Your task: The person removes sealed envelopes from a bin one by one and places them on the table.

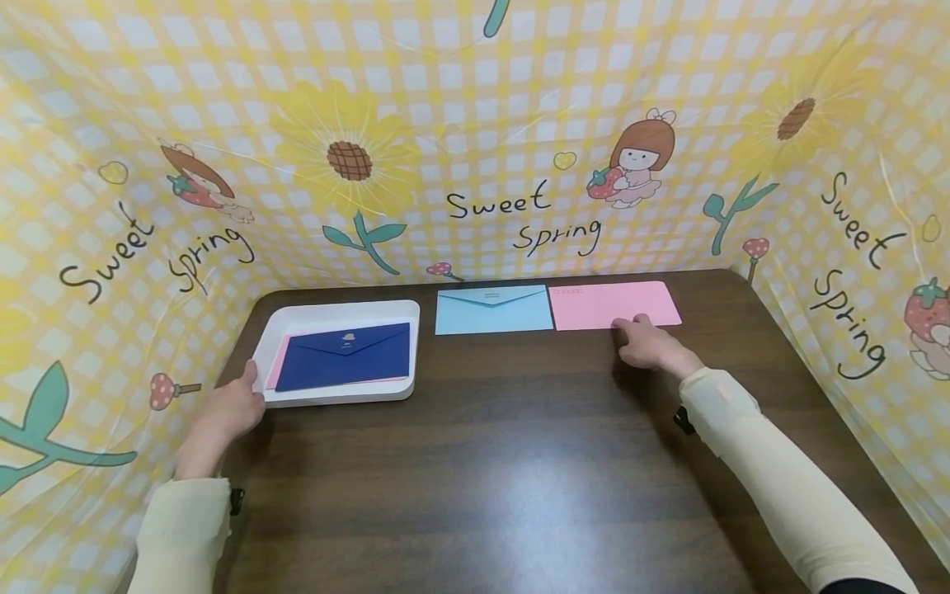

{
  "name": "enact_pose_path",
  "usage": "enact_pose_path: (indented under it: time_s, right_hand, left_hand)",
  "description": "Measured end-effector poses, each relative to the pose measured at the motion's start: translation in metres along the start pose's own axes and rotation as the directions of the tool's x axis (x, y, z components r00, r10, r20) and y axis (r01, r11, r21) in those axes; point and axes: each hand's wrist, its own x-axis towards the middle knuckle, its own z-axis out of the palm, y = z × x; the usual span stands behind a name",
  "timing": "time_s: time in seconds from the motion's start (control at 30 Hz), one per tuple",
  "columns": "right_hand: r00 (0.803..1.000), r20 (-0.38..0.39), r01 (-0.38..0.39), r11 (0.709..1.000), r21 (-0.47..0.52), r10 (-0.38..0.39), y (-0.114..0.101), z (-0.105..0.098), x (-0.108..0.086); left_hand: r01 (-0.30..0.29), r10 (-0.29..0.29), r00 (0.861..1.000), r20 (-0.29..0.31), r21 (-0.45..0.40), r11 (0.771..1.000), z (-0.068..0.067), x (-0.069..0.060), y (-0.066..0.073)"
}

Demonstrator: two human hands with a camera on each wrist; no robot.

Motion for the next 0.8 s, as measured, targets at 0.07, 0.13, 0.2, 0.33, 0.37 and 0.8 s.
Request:
enact_pose_path:
  time_s: [0.07,0.13,0.2,0.33,0.37,0.8]
  right_hand:
    - [1.0,-0.005,-0.003,1.0,-0.006,0.003,-0.0003,0.0,0.0011]
    - [1.0,-0.001,-0.007,1.0,0.001,0.007,-0.0007,-0.0004,0.002]
    - [1.0,0.001,-0.01,1.0,0.002,0.01,-0.0004,-0.0005,0.0029]
    - [1.0,0.005,-0.009,1.0,-0.001,0.009,-0.0002,-0.0011,0.0034]
    - [1.0,0.004,-0.008,1.0,-0.004,0.008,0.0001,-0.0011,0.0036]
    - [1.0,-0.005,-0.001,1.0,-0.001,0.001,-0.0015,-0.0019,0.0028]
  left_hand:
    - [-0.001,0.001,1.0,-0.002,0.001,1.0,0.0,-0.0001,-0.0001]
    - [0.001,-0.001,1.0,-0.001,0.0,1.0,-0.0002,-0.0003,0.0]
    - [-0.003,0.003,1.0,-0.006,0.003,1.0,-0.0005,-0.0004,0.0003]
    - [-0.016,0.016,1.0,-0.022,0.012,1.0,-0.0008,-0.0002,0.0007]
    - [-0.02,0.021,0.999,-0.027,0.016,1.0,-0.0008,-0.0001,0.0007]
    - [-0.012,0.013,1.0,-0.016,0.008,1.0,-0.0014,-0.0004,0.0009]
